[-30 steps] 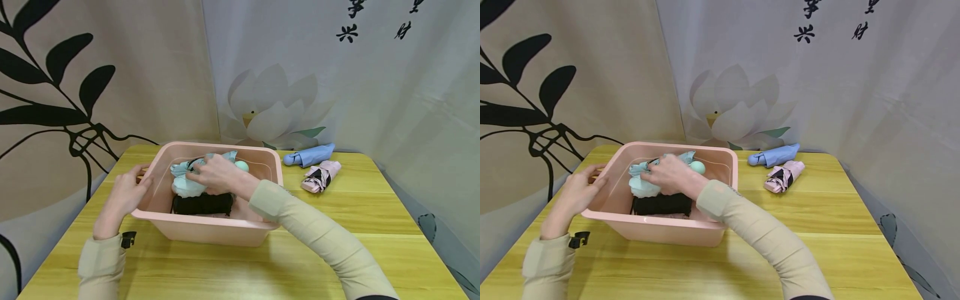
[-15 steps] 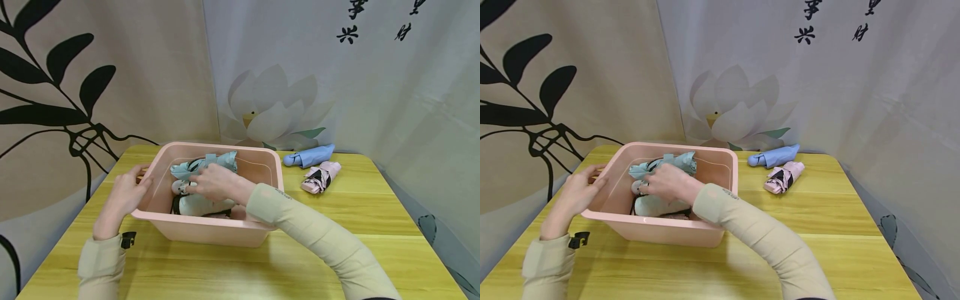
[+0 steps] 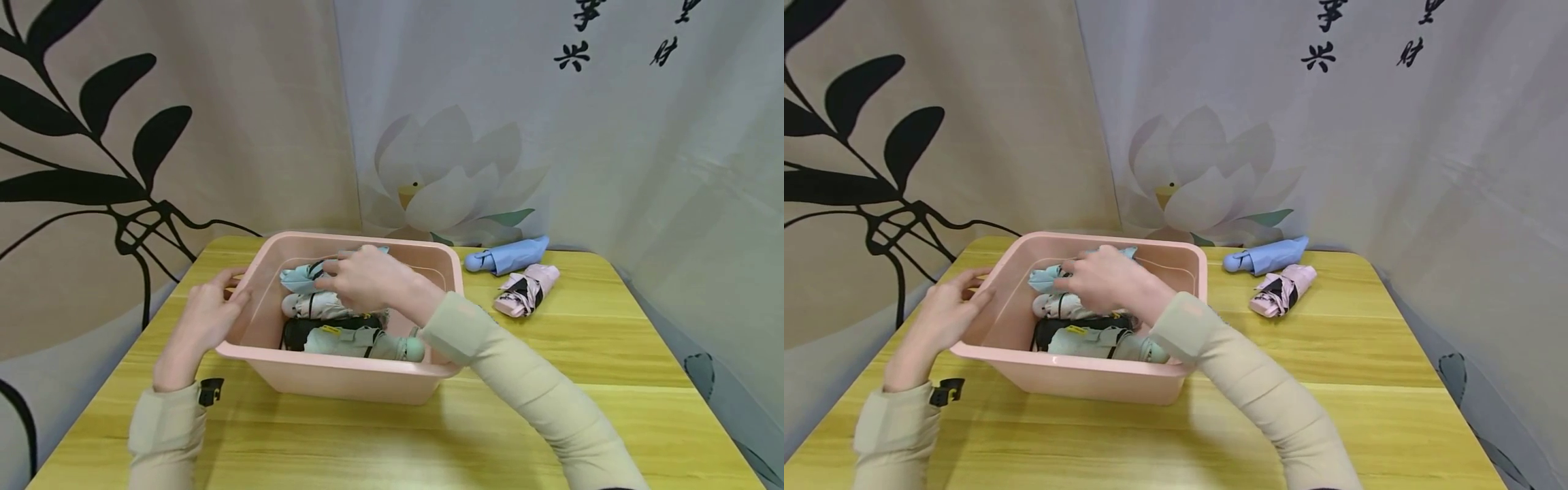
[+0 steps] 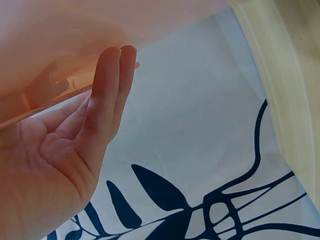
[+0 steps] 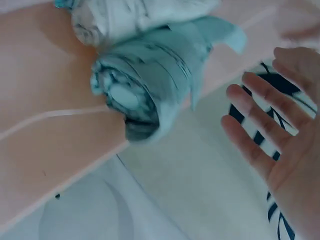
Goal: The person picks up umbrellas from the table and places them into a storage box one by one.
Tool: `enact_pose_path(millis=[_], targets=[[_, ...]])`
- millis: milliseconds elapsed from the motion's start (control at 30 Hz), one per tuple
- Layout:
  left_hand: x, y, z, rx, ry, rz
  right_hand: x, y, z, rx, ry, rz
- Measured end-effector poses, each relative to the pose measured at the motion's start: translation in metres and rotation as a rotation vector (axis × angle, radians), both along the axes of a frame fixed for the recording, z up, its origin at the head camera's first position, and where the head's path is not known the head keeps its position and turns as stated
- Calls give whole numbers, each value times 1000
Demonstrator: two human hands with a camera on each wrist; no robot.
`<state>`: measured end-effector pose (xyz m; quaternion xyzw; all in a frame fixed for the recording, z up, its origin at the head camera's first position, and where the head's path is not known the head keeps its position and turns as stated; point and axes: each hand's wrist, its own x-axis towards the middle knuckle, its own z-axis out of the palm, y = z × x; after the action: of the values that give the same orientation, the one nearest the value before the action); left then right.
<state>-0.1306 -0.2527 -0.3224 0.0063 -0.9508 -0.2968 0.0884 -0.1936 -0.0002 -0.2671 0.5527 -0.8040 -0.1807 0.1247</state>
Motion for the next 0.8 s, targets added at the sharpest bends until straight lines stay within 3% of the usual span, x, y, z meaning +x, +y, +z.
enact_pose_path(millis=[233, 367, 500, 800], targets=[[-1, 0, 0, 4, 6, -3, -5, 29, 28, -174, -16, -40], [-1, 0, -1, 6, 5, -1, -15, 56, 33, -292, -41, -68], [-1, 0, -2, 7, -1, 1, -28, 87, 25, -427, -60, -62], [-1, -1, -2, 10, 0, 6, -52, 153, -6, -625, -76, -127]])
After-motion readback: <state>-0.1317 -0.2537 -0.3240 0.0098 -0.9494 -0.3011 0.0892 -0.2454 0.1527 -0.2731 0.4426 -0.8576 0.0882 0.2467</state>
